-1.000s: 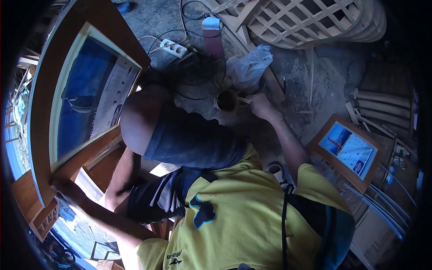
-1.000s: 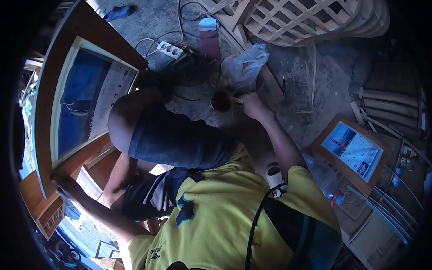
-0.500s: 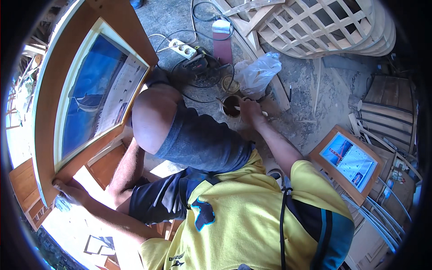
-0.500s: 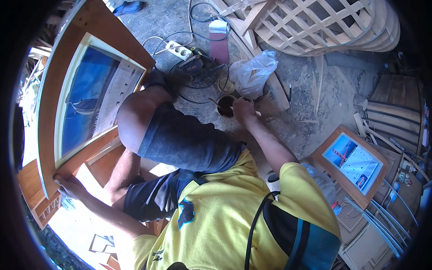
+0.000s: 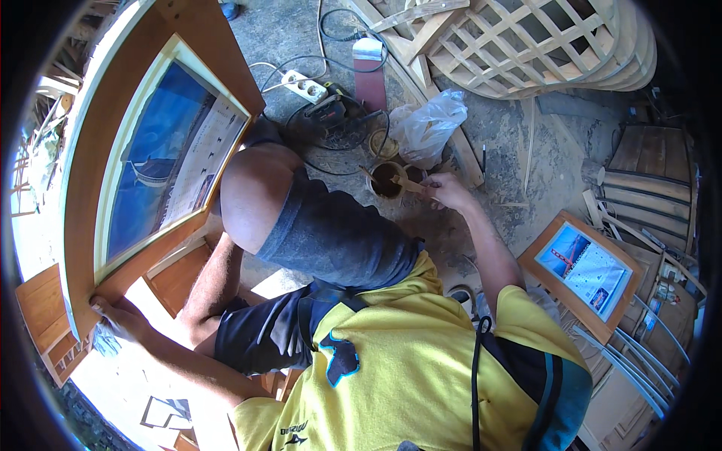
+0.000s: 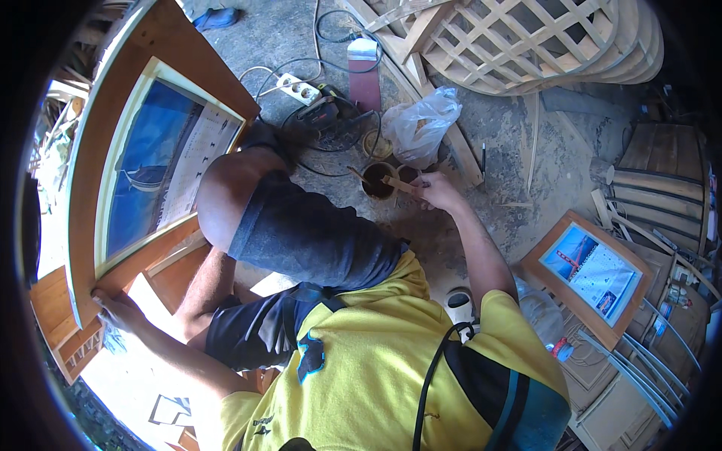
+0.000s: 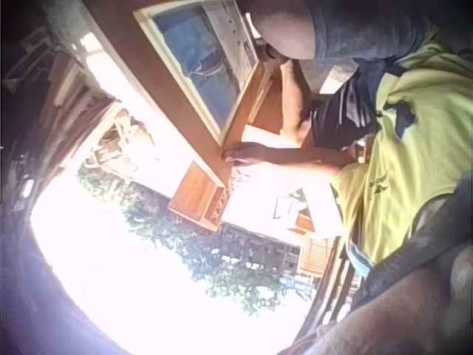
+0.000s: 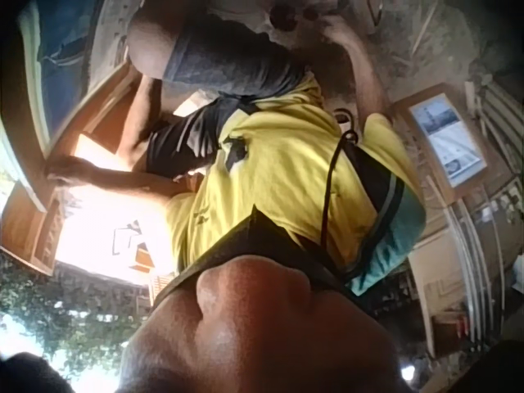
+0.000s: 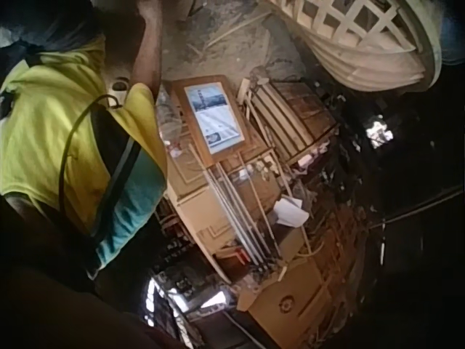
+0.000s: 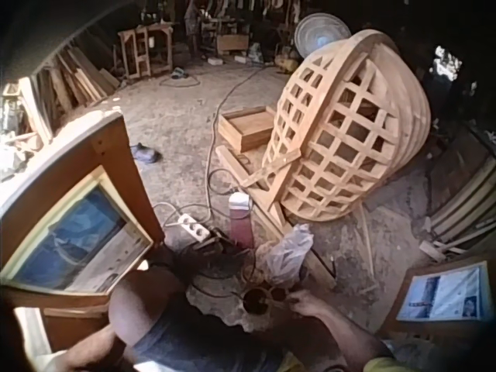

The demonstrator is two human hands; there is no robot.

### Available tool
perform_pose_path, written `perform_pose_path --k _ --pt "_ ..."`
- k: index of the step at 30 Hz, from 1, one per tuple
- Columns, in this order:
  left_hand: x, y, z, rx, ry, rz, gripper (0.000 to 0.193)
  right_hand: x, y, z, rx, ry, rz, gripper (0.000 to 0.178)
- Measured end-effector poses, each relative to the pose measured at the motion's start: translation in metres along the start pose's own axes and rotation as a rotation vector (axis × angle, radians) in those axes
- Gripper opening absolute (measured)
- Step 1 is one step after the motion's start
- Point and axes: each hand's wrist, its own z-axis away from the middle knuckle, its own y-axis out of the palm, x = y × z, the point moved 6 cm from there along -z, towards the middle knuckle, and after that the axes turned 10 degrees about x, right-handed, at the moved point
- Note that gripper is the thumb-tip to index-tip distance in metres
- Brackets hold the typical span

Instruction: The person applies a putty-like substance to the edges and gaps of a wooden frame using a small wooden stick tool, smoothing the material along the joints and then placing a calendar into the frame.

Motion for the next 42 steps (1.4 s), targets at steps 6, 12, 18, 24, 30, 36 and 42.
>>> perform_pose_path --k 6,12,18,24,30,36,42 --pt "0.004 -0.01 0.028 0.036 -0.074 -0.058 0.055 0.024 0.004 0.003 0.013 -0.144 0.436 0.026" --pt "-0.001 0.049 0.052 0.312 -0.095 -0.146 0.049 -0.073 0.043 -0.073 -0.125 -0.248 1.239 0.018" --pt "-0.019 -0.001 0.072 0.237 -0.065 -0.21 0.057 0.062 0.026 -0.002 0.082 -0.325 0.373 0.03" --pt "0.014 0.009 0.082 0.271 -0.086 -0.145 0.069 0.236 -0.047 0.124 0.018 -0.782 0.053 0.034" --pt "-0.016 0.021 0.095 0.294 -0.001 -0.309 0.052 0.411 -0.028 0.218 -0.306 -1.25 0.583 0.036" --pt "-0.046 0.051 0.099 0.385 -0.023 -0.39 0.064 0.466 -0.008 0.227 -0.352 -1.237 0.926 0.039" --pt "-0.047 0.045 0.103 0.375 -0.013 -0.39 0.061 0.484 0.003 0.22 -0.37 -1.178 1.111 0.035"
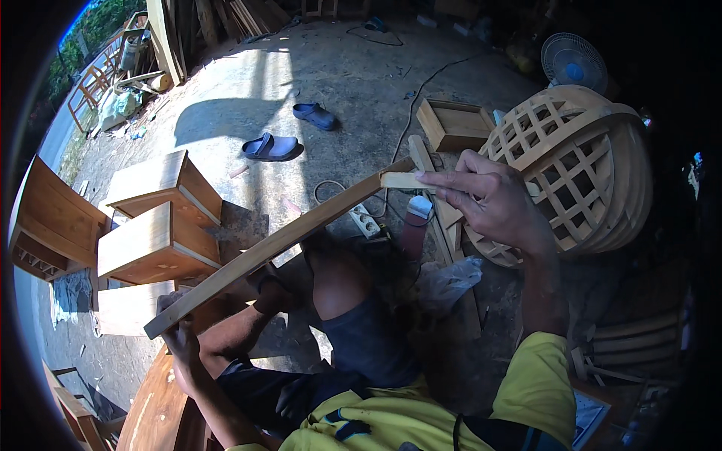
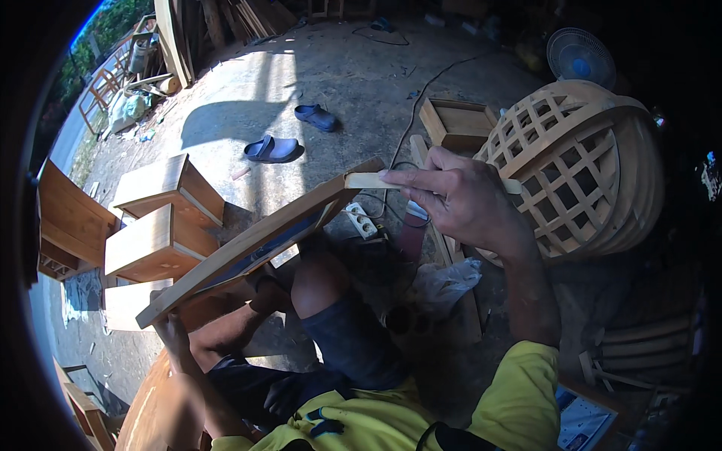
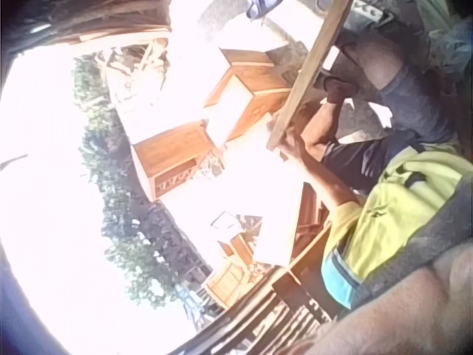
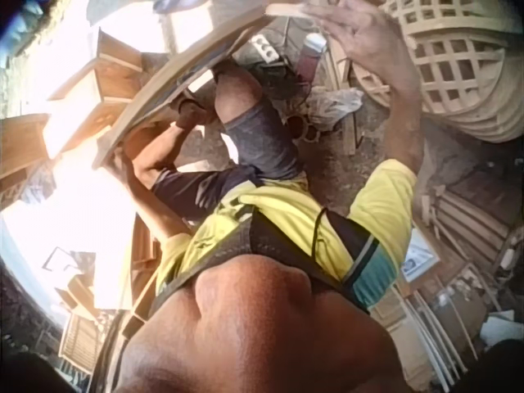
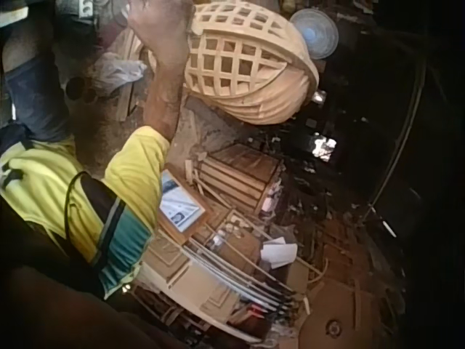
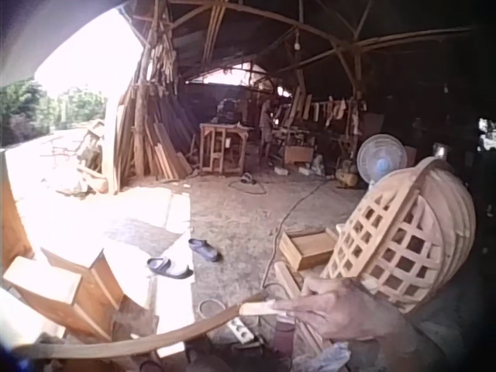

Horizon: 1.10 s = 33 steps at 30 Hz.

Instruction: The person applies a putty-like substance to the edges and gaps of a wooden frame using a small wooden stick tool, smoothing the material along the joints and then placing a calendar into the frame.

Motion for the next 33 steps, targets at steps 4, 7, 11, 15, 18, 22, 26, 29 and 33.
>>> perform_pose_path --k 4,7,11,15,18,22,26,29,33 --pt "-0.008 0.007 -0.004 0.026 0.013 0.011 0.06 -0.008 -0.012 -0.003 0.071 0.066 0.004 0.033" --pt "-0.02 0.011 -0.007 0.027 0.02 0.019 0.058 -0.008 -0.017 -0.004 0.062 0.049 0.005 0.032" --pt "-0.014 0.007 -0.001 -0.014 -0.018 0.004 0.058 -0.003 -0.011 -0.012 0.073 -0.038 0.002 0.035" --pt "-0.016 0.011 -0.006 0.007 0.034 0.0 0.058 -0.004 -0.025 -0.008 0.098 0.037 0.102 0.03" --pt "-0.014 0.008 -0.005 0.031 0.034 0.011 0.06 0.006 -0.03 -0.013 0.132 -0.013 0.09 0.03" --pt "-0.011 0.006 -0.001 -0.01 -0.142 -0.003 0.064 0.008 -0.023 -0.023 0.152 -0.083 0.093 0.03" --pt "-0.014 0.008 -0.003 -0.041 -0.04 -0.003 0.061 -0.003 -0.033 -0.027 0.155 -0.088 0.137 0.031" --pt "-0.019 0.01 -0.004 -0.022 -0.078 0.017 0.06 0.0 -0.039 -0.023 0.121 -0.093 0.141 0.033" --pt "-0.009 0.004 0.0 -0.001 -0.065 0.027 0.06 0.009 -0.029 -0.028 0.137 -0.154 0.022 0.031"
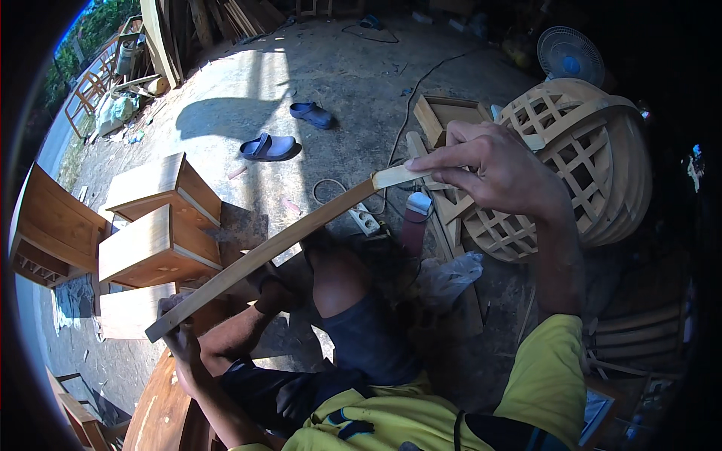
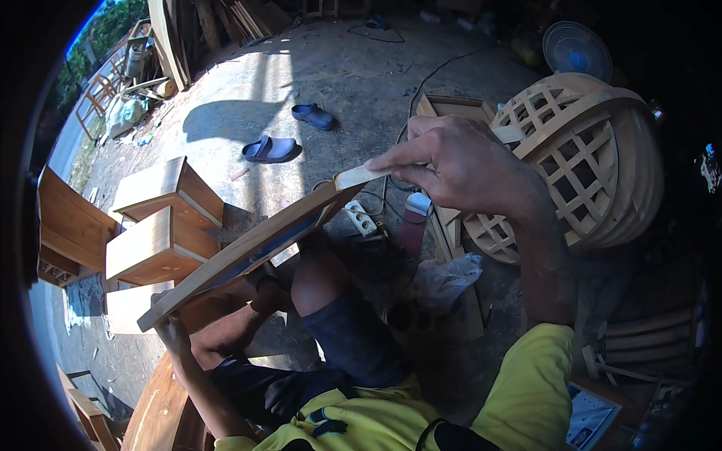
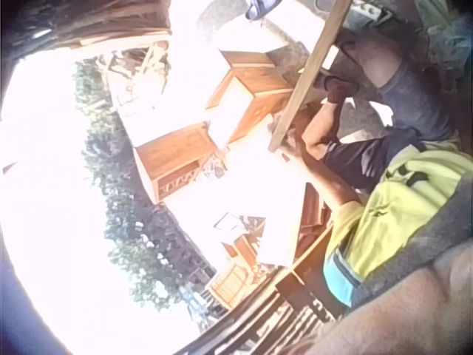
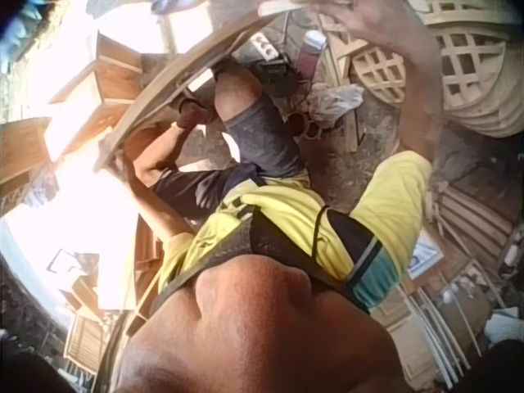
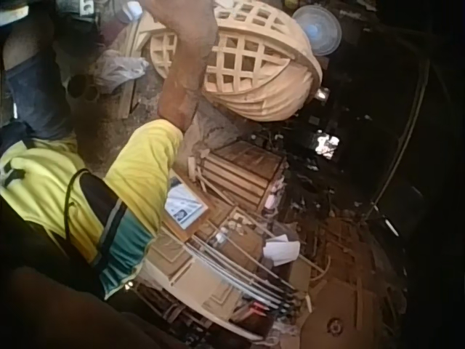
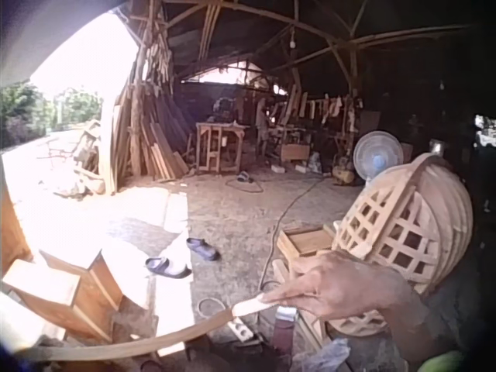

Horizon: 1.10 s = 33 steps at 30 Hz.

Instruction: The person applies a putty-like substance to the edges and gaps of a wooden frame using a small wooden stick tool, smoothing the material along the joints and then placing a calendar into the frame.

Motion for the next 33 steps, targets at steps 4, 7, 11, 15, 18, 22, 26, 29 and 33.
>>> perform_pose_path --k 4,7,11,15,18,22,26,29,33 --pt "0.002 0.002 -0.003 0.002 0.117 -0.021 0.062 -0.003 0.004 -0.012 0.072 0.013 0.017 0.03" --pt "-0.005 0.007 -0.007 0.01 0.17 -0.04 0.062 -0.013 -0.003 -0.006 0.069 0.013 0.084 0.03" --pt "0.013 -0.005 0.005 -0.066 -0.013 -0.027 0.062 -0.012 -0.011 0.002 0.01 0.047 0.045 0.031" --pt "0.005 -0.003 -0.004 0.026 0.108 -0.043 0.062 -0.002 0.006 -0.005 0.054 0.01 0.012 0.031" --pt "0.011 -0.004 -0.005 0.03 0.133 -0.045 0.06 -0.008 0.008 -0.005 0.073 0.031 -0.016 0.032" --pt "0.005 -0.002 -0.006 0.05 0.108 -0.057 0.058 -0.015 -0.002 0.004 0.022 0.071 0.033 0.031" --pt "0.003 -0.004 -0.006 0.042 0.126 -0.082 0.058 -0.001 0.003 -0.003 0.063 0.057 -0.033 0.026" --pt "-0.001 0.001 -0.007 0.048 0.133 -0.073 0.058 -0.007 0.005 -0.002 0.076 0.055 -0.007 0.026" --pt "-0.004 0.002 -0.009 -0.011 0.175 0.033 0.054 -0.021 -0.007 0.012 0.036 0.145 0.124 0.029"
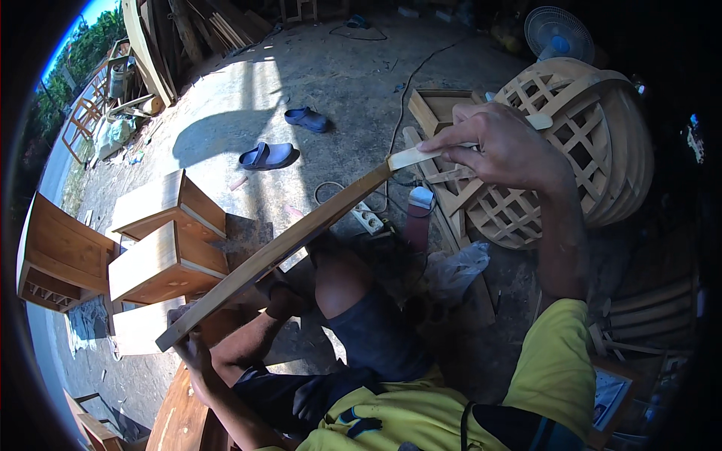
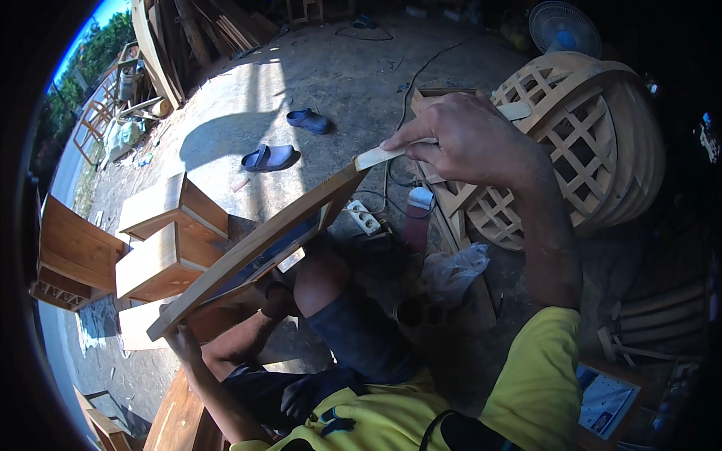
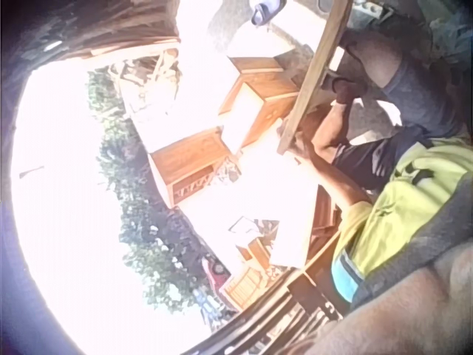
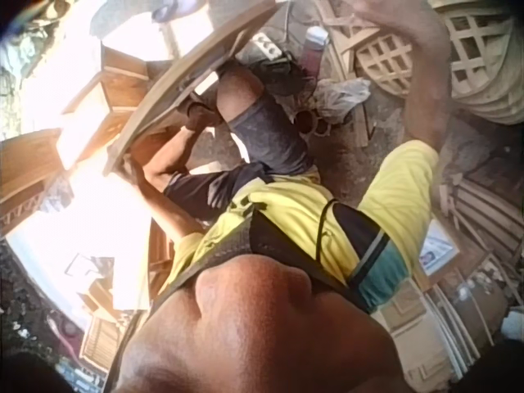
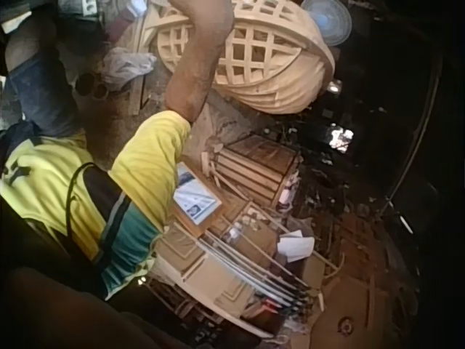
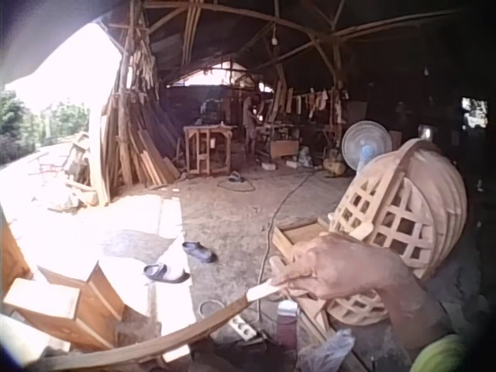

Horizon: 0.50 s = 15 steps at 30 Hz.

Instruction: The person applies a putty-like substance to the edges and gaps of a wooden frame using a small wooden stick tool, smoothing the material along the joints and then placing a calendar into the frame.

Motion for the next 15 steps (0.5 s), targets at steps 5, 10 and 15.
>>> perform_pose_path --k 5,10,15 --pt "0.014 -0.008 0.004 0.027 -0.037 -0.102 0.063 0.015 0.004 0.003 -0.056 -0.071 -0.102 0.024" --pt "0.017 -0.009 0.006 0.015 -0.058 -0.119 0.067 0.035 0.004 -0.013 0.089 -0.018 -0.121 0.02" --pt "0.021 -0.007 0.007 -0.002 -0.047 0.021 0.05 0.013 0.002 -0.007 0.009 -0.071 -0.025 0.024"
